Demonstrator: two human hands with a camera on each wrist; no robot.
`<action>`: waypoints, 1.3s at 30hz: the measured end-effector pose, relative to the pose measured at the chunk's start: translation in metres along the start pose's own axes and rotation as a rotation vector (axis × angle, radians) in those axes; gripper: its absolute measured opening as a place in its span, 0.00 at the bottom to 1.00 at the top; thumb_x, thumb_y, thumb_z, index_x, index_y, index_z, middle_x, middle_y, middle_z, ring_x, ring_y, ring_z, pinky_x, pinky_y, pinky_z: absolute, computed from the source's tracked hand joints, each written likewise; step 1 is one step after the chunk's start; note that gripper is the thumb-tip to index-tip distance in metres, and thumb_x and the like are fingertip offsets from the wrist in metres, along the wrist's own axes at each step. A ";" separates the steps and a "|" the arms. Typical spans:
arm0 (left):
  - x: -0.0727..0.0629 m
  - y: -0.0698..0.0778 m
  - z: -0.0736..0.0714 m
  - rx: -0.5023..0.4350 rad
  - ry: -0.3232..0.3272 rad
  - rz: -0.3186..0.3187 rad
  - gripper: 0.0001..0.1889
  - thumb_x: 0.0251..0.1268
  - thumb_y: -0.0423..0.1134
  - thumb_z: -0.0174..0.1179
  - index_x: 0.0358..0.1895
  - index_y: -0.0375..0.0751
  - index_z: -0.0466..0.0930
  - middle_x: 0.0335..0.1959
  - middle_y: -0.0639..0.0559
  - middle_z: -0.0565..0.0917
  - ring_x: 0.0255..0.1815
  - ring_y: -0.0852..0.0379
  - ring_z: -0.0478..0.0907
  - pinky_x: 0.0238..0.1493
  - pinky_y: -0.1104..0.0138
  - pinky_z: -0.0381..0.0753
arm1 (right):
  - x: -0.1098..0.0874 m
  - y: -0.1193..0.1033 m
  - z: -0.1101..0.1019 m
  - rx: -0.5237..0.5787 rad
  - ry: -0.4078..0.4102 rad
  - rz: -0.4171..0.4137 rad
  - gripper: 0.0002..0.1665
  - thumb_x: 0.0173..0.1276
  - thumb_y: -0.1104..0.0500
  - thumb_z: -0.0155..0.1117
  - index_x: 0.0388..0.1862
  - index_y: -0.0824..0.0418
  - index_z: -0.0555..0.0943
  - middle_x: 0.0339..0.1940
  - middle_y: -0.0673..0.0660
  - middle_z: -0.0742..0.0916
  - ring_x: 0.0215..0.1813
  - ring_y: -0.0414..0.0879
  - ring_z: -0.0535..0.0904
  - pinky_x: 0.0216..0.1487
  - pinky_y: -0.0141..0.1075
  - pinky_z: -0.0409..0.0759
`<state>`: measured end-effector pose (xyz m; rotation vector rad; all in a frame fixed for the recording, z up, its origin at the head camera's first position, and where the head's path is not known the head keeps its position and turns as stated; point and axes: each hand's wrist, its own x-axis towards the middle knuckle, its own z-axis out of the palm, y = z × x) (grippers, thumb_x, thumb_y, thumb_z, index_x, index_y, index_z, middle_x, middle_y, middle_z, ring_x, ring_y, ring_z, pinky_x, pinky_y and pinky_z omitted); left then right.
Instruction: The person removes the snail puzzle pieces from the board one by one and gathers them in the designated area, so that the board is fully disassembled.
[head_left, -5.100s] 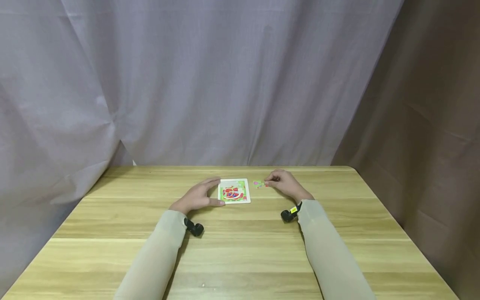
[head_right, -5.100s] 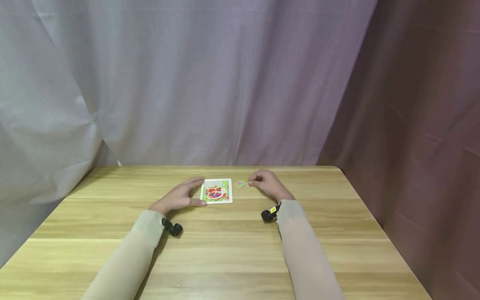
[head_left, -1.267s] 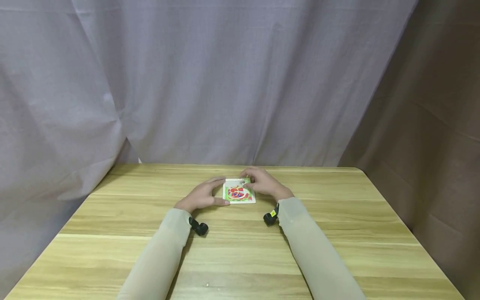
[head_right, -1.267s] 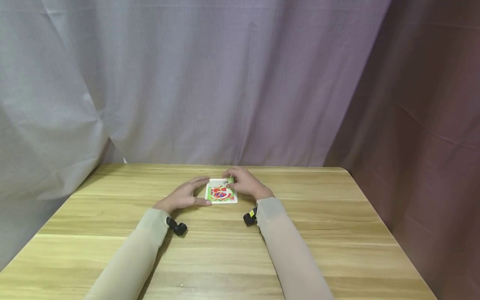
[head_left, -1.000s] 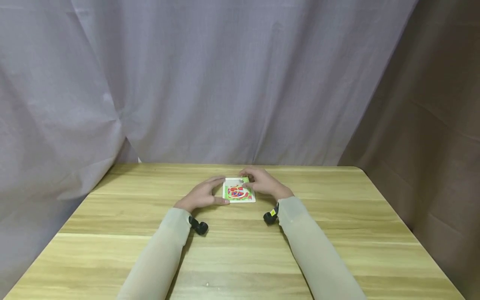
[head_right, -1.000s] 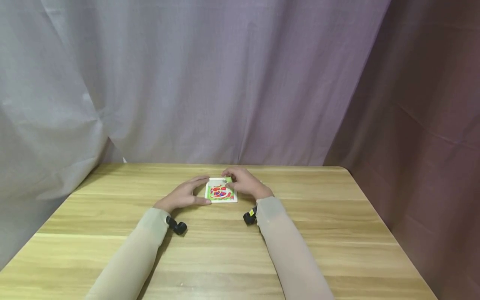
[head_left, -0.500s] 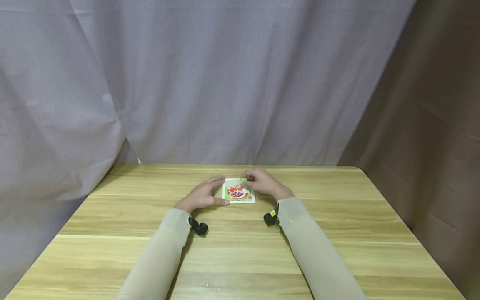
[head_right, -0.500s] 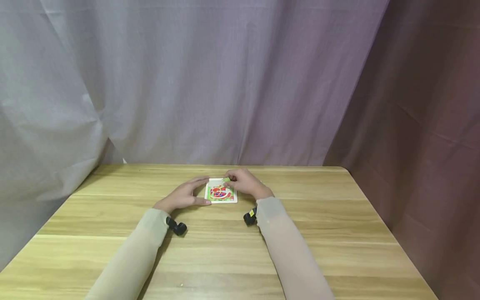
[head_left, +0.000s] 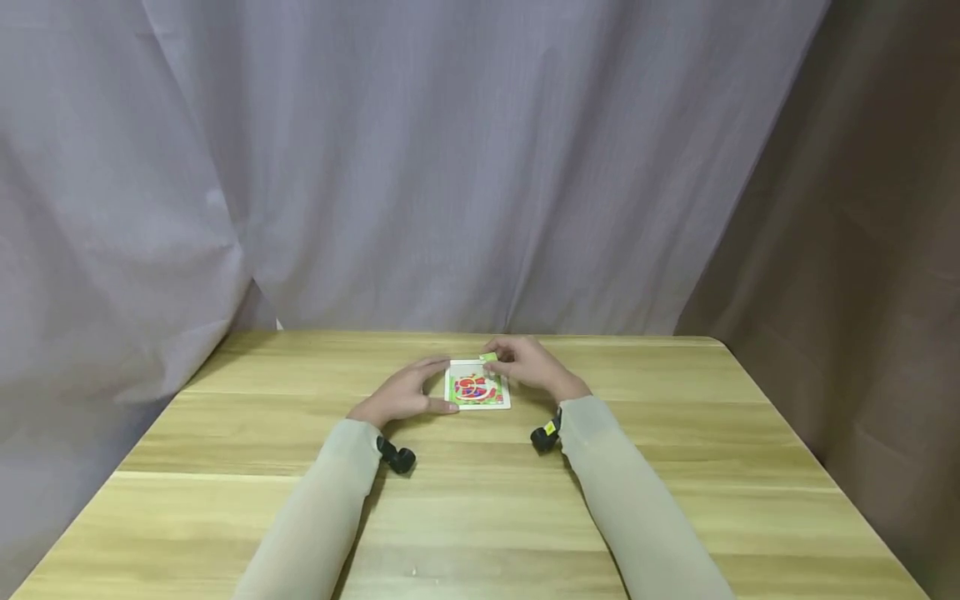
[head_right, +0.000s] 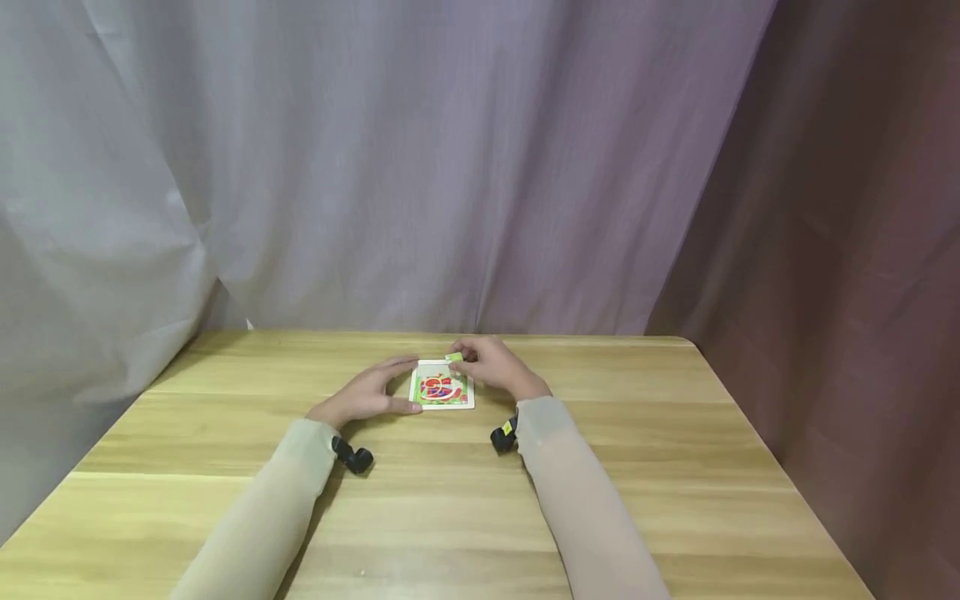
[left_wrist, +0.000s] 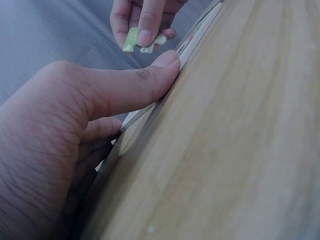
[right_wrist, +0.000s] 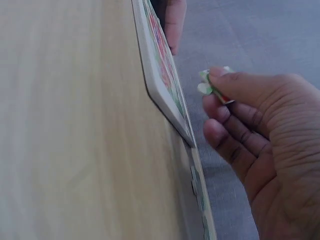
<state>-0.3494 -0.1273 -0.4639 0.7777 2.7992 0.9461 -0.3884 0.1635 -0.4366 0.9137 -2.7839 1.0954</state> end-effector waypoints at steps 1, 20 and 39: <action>0.000 -0.001 0.001 -0.002 0.000 -0.002 0.54 0.64 0.60 0.77 0.89 0.40 0.65 0.91 0.39 0.64 0.91 0.32 0.62 0.90 0.31 0.59 | -0.001 0.002 0.000 0.007 0.007 0.003 0.18 0.79 0.59 0.76 0.63 0.63 0.90 0.48 0.58 0.94 0.51 0.48 0.90 0.66 0.50 0.91; -0.008 -0.011 0.007 -0.007 0.004 -0.026 0.54 0.65 0.60 0.78 0.89 0.40 0.65 0.92 0.40 0.64 0.92 0.33 0.60 0.92 0.33 0.58 | -0.032 0.038 -0.017 0.096 0.132 0.105 0.17 0.78 0.56 0.77 0.60 0.62 0.91 0.42 0.56 0.94 0.44 0.46 0.90 0.51 0.38 0.90; -0.008 -0.015 0.005 -0.027 -0.015 -0.028 0.55 0.65 0.61 0.77 0.90 0.41 0.64 0.92 0.40 0.62 0.93 0.33 0.59 0.92 0.33 0.57 | -0.070 0.088 -0.051 0.104 0.233 0.231 0.20 0.78 0.52 0.78 0.59 0.65 0.92 0.42 0.56 0.94 0.43 0.40 0.85 0.52 0.30 0.82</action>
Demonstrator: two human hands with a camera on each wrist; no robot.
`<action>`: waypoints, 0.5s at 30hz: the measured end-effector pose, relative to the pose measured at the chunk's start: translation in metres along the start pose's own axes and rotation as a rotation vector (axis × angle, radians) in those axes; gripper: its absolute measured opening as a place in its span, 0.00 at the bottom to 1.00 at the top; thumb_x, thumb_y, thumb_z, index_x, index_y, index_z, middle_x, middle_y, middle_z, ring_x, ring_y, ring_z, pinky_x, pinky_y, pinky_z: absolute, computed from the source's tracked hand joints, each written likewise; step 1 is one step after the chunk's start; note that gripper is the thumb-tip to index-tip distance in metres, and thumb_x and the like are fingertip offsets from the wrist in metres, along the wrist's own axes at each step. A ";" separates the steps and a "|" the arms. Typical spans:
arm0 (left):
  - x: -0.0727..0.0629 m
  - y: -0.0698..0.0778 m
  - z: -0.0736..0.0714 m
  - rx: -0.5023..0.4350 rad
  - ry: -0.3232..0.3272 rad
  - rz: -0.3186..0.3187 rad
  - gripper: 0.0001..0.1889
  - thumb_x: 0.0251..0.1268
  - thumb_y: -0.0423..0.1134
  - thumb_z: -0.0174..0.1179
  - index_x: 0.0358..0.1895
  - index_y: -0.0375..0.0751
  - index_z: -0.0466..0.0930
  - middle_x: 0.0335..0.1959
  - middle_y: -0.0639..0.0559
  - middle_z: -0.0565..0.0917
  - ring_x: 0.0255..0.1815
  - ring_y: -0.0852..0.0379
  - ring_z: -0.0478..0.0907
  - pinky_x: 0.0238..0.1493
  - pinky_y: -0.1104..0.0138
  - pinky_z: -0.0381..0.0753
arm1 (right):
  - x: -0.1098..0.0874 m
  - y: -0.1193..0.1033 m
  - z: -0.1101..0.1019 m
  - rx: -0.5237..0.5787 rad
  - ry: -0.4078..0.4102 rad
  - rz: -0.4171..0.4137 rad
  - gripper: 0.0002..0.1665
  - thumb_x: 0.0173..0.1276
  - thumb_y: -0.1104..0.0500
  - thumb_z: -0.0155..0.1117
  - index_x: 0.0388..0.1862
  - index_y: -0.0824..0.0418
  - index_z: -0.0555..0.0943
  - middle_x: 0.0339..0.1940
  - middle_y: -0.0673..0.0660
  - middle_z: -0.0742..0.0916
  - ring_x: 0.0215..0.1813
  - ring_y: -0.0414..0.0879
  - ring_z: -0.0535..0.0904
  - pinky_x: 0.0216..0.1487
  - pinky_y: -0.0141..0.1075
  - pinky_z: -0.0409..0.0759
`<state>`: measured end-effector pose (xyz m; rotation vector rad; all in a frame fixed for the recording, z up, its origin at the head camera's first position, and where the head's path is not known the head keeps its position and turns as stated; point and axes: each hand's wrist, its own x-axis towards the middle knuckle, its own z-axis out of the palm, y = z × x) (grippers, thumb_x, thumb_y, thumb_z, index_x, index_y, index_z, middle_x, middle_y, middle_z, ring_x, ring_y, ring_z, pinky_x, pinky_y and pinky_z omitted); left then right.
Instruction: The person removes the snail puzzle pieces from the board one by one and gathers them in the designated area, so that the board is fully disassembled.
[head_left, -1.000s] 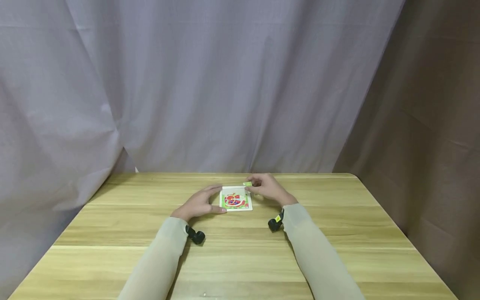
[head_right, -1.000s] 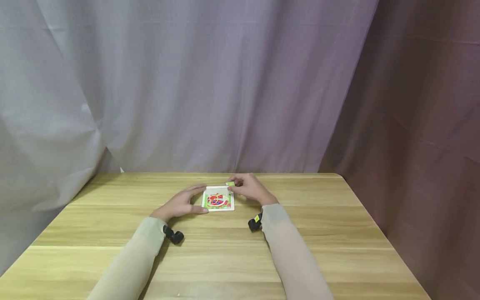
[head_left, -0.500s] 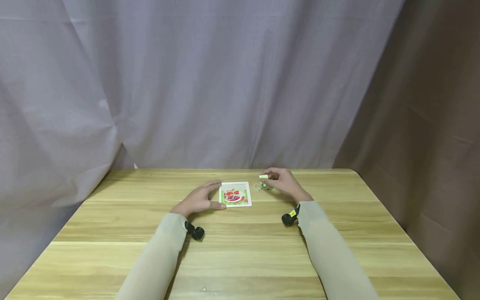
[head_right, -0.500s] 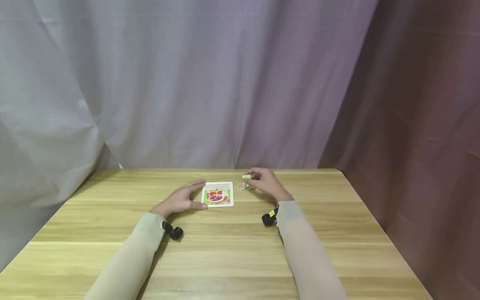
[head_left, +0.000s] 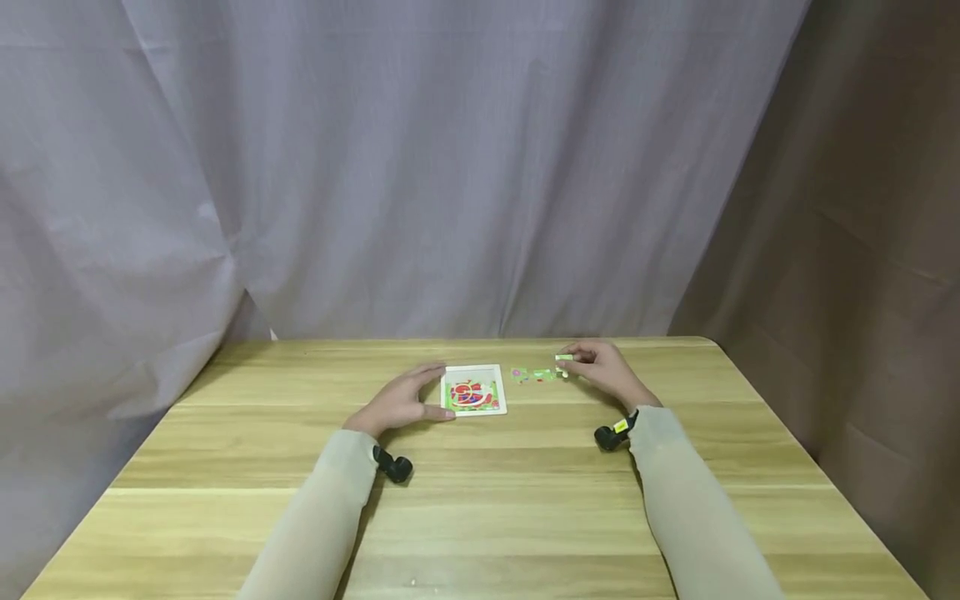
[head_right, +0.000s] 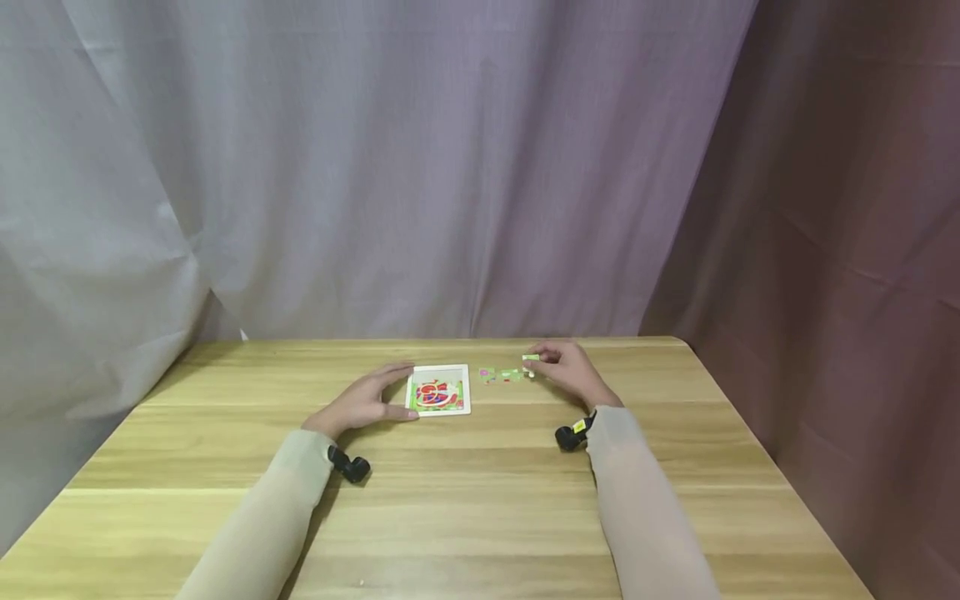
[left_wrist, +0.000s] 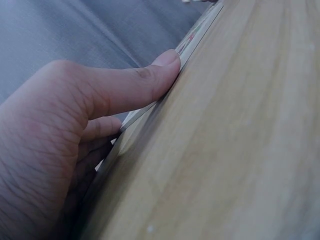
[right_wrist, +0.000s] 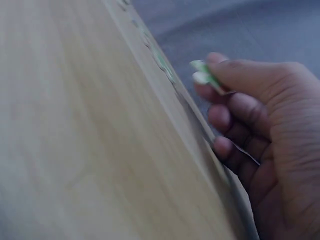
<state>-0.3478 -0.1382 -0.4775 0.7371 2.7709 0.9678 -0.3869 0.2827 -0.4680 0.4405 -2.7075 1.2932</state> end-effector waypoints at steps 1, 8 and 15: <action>0.000 0.000 0.000 0.001 0.004 -0.001 0.55 0.65 0.61 0.77 0.90 0.41 0.64 0.92 0.40 0.62 0.93 0.33 0.59 0.92 0.33 0.57 | -0.001 0.002 -0.001 -0.008 -0.001 0.012 0.20 0.78 0.52 0.78 0.59 0.65 0.92 0.42 0.55 0.94 0.44 0.40 0.85 0.54 0.31 0.81; -0.002 0.005 -0.003 0.004 0.004 -0.013 0.54 0.66 0.60 0.76 0.90 0.42 0.64 0.93 0.42 0.62 0.93 0.35 0.58 0.93 0.34 0.56 | -0.003 0.007 -0.001 -0.064 -0.029 0.006 0.17 0.78 0.52 0.78 0.55 0.63 0.93 0.38 0.53 0.90 0.43 0.44 0.81 0.54 0.39 0.79; -0.003 0.004 0.000 0.001 0.004 -0.010 0.54 0.65 0.61 0.76 0.90 0.41 0.64 0.92 0.41 0.63 0.93 0.34 0.59 0.92 0.33 0.56 | -0.006 0.007 0.000 -0.103 -0.053 0.014 0.17 0.79 0.52 0.77 0.56 0.62 0.93 0.38 0.53 0.89 0.41 0.47 0.78 0.47 0.38 0.77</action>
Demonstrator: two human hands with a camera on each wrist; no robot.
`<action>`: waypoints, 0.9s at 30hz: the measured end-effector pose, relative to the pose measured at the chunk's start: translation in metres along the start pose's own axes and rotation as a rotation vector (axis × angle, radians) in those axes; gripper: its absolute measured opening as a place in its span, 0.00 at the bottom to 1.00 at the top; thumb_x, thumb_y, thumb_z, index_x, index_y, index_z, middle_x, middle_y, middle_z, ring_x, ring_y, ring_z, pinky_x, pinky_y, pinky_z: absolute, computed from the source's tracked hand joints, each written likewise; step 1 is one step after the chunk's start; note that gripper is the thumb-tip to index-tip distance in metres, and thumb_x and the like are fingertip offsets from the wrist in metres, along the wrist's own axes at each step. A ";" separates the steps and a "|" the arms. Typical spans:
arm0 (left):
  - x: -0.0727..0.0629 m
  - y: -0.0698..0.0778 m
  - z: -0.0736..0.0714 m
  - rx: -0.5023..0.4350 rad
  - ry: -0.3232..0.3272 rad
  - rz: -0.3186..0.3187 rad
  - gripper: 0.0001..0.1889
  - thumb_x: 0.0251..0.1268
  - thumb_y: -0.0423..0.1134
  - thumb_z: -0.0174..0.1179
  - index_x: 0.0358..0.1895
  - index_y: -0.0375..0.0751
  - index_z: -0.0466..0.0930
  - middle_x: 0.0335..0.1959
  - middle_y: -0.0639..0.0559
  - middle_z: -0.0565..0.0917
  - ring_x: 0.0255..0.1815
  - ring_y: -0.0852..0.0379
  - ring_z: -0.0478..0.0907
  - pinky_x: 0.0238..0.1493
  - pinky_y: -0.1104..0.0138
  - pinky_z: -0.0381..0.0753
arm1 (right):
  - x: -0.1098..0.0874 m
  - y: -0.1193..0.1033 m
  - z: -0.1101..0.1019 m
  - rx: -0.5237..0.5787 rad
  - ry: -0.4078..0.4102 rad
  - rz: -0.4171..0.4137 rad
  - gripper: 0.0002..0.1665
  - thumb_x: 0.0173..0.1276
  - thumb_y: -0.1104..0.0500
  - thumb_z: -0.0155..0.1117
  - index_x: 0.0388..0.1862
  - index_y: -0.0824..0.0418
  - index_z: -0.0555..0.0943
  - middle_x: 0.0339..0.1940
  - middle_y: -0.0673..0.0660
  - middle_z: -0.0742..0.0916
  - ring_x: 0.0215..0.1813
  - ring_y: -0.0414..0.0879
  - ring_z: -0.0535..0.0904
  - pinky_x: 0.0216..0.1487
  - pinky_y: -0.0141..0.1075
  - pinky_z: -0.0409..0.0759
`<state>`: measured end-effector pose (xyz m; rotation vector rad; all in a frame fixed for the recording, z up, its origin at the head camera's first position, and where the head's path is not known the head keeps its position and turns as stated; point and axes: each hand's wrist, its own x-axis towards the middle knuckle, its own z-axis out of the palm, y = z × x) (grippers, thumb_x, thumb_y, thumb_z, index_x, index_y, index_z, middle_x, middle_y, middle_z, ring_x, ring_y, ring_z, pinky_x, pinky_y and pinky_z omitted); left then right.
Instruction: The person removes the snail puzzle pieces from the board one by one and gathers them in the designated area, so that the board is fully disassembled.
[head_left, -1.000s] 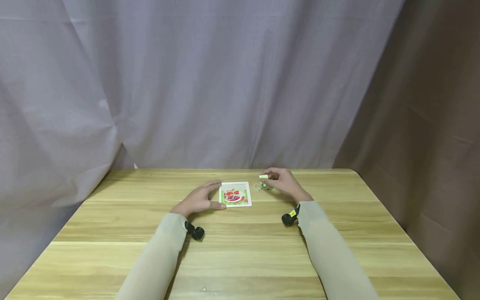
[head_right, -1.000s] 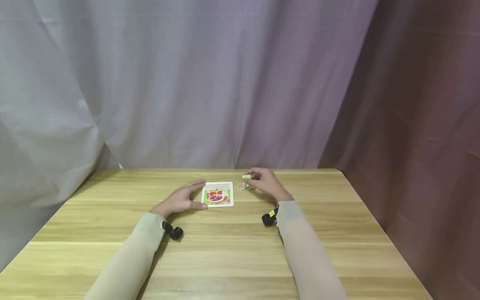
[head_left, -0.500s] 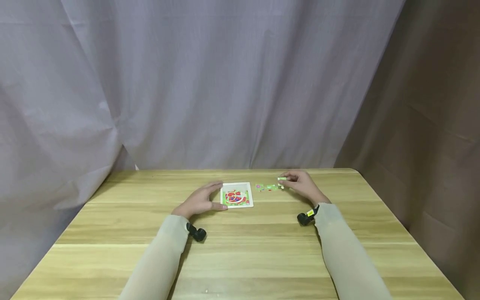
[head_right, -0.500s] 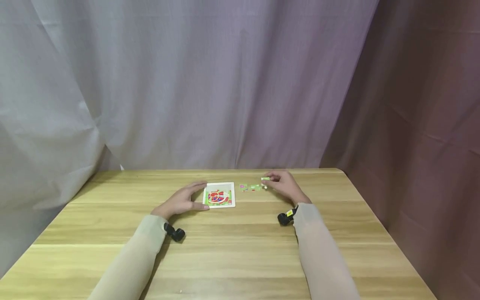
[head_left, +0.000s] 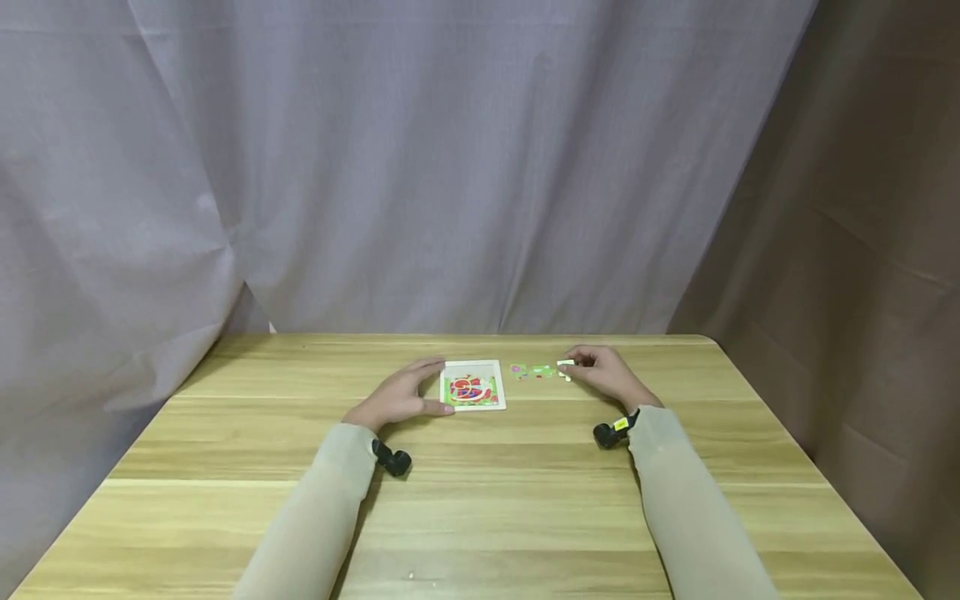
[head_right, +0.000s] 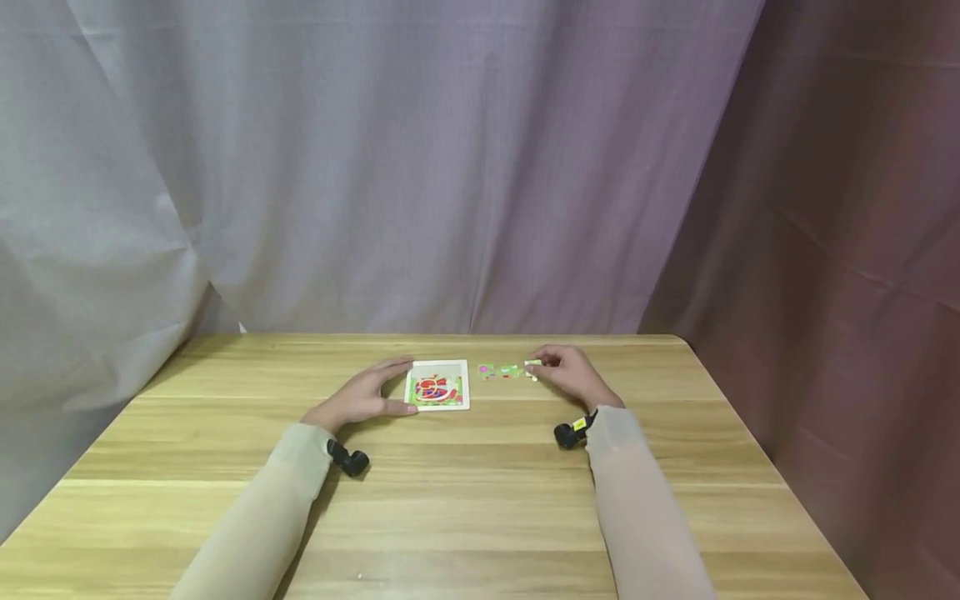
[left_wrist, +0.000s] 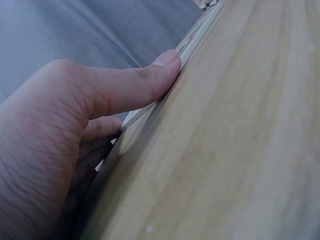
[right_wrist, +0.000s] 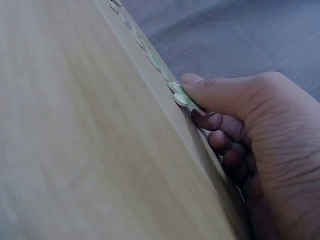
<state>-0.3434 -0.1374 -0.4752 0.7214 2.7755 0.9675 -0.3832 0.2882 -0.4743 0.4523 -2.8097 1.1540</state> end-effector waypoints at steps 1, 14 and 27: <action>0.000 0.000 0.000 0.000 0.001 -0.001 0.54 0.65 0.61 0.76 0.90 0.41 0.64 0.92 0.41 0.63 0.93 0.34 0.59 0.92 0.34 0.56 | 0.000 0.000 0.000 0.001 0.000 -0.002 0.17 0.79 0.52 0.77 0.56 0.63 0.93 0.38 0.53 0.89 0.41 0.47 0.78 0.46 0.37 0.77; -0.002 -0.002 -0.001 0.004 0.005 0.001 0.54 0.65 0.61 0.76 0.90 0.42 0.64 0.93 0.42 0.62 0.93 0.35 0.58 0.93 0.34 0.55 | 0.003 0.002 0.004 -0.018 0.006 -0.038 0.12 0.78 0.55 0.78 0.51 0.62 0.94 0.49 0.59 0.92 0.46 0.46 0.82 0.52 0.39 0.80; 0.000 0.001 0.000 0.013 0.002 0.012 0.54 0.65 0.61 0.77 0.89 0.41 0.64 0.92 0.41 0.63 0.93 0.34 0.59 0.92 0.34 0.57 | 0.000 0.002 0.001 -0.024 -0.015 -0.041 0.08 0.80 0.56 0.76 0.50 0.58 0.94 0.51 0.59 0.93 0.47 0.46 0.83 0.53 0.40 0.81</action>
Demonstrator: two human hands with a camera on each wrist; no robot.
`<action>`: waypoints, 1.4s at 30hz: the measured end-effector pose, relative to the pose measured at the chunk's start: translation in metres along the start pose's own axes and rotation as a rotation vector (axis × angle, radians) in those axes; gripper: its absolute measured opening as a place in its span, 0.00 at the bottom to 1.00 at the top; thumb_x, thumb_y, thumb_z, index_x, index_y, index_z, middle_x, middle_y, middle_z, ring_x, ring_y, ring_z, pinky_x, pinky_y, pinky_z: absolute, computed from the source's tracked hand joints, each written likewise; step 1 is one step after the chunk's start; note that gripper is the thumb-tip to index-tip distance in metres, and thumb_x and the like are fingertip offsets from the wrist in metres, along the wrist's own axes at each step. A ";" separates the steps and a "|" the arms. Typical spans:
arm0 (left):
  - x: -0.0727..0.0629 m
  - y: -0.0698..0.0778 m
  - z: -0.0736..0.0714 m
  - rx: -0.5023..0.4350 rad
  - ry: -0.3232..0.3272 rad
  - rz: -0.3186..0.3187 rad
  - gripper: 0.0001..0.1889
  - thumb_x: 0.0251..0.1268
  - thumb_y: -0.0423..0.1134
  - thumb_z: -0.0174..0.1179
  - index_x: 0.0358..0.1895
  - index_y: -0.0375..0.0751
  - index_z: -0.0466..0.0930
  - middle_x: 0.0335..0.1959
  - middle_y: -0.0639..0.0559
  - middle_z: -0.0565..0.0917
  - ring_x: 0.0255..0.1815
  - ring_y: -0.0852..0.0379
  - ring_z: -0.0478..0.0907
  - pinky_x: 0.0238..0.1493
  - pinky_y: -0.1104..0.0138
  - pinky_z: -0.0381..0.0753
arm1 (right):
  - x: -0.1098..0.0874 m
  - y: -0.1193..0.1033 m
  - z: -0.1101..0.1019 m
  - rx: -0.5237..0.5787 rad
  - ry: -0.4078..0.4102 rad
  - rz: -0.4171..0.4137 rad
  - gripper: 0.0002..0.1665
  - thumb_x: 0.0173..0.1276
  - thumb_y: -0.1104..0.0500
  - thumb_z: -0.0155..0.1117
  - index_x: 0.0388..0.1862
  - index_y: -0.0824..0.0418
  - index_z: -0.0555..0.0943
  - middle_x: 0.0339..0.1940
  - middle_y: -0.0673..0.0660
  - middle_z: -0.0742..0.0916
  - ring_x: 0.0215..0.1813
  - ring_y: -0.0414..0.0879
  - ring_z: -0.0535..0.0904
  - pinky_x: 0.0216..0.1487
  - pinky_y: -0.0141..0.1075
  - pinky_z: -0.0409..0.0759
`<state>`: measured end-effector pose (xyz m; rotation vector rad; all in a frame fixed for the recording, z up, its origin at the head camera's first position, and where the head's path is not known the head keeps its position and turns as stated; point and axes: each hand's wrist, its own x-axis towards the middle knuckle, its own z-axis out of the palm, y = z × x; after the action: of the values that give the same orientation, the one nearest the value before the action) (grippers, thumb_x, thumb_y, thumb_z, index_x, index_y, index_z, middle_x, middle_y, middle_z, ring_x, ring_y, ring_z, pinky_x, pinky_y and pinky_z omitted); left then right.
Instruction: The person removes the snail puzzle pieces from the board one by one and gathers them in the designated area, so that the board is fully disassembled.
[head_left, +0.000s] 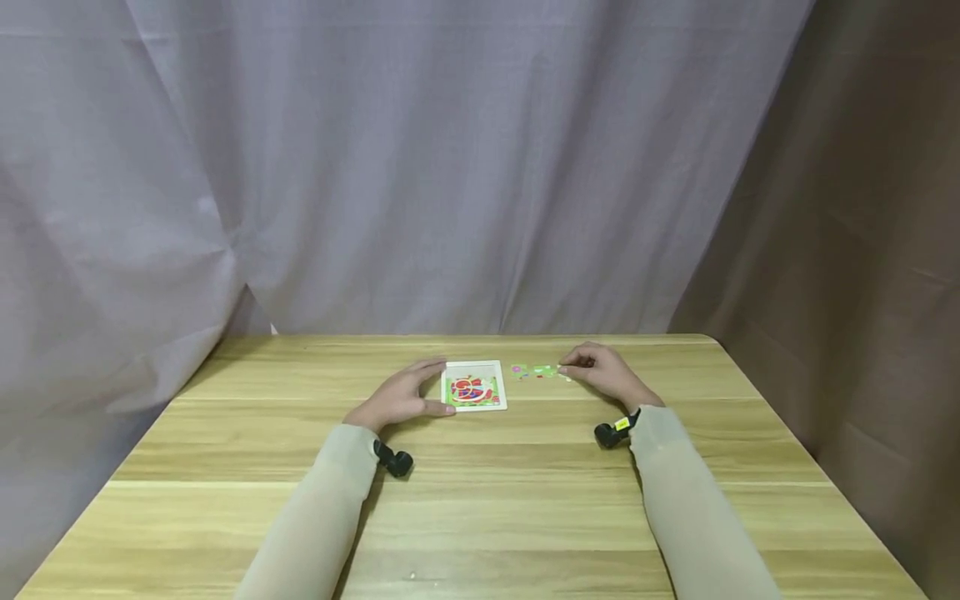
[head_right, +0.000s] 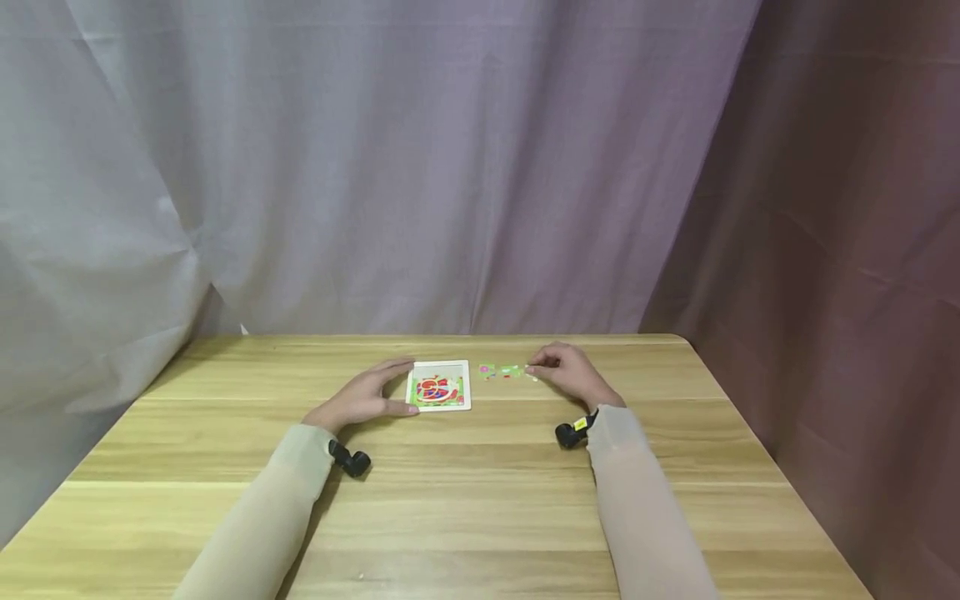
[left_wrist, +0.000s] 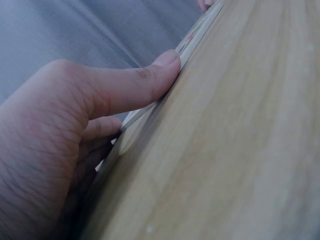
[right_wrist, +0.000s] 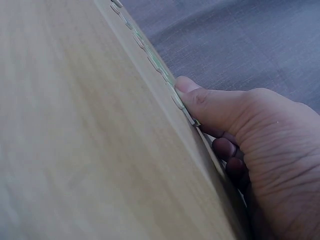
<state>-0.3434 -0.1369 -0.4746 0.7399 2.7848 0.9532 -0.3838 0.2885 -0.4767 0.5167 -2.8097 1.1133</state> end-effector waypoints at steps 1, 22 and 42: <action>0.001 0.001 0.001 -0.003 -0.001 0.000 0.54 0.65 0.61 0.77 0.90 0.42 0.64 0.92 0.41 0.63 0.93 0.35 0.59 0.93 0.35 0.56 | -0.001 0.001 -0.001 -0.003 0.002 0.001 0.08 0.80 0.56 0.76 0.50 0.58 0.94 0.51 0.59 0.93 0.47 0.46 0.83 0.53 0.40 0.81; 0.001 -0.004 -0.001 -0.021 -0.007 0.008 0.54 0.65 0.60 0.77 0.89 0.39 0.64 0.92 0.39 0.63 0.93 0.33 0.59 0.92 0.34 0.56 | 0.000 -0.001 0.002 0.016 0.005 -0.002 0.10 0.80 0.55 0.76 0.51 0.59 0.94 0.49 0.59 0.93 0.46 0.46 0.82 0.52 0.40 0.81; -0.001 -0.004 -0.002 -0.001 -0.009 0.003 0.55 0.65 0.60 0.77 0.90 0.40 0.64 0.92 0.39 0.63 0.92 0.33 0.59 0.92 0.33 0.57 | -0.001 -0.001 0.004 0.011 0.010 0.001 0.12 0.81 0.54 0.75 0.55 0.60 0.93 0.49 0.58 0.92 0.46 0.46 0.81 0.52 0.41 0.80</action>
<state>-0.3449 -0.1414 -0.4750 0.7468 2.7756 0.9494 -0.3826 0.2859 -0.4791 0.5094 -2.7970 1.1293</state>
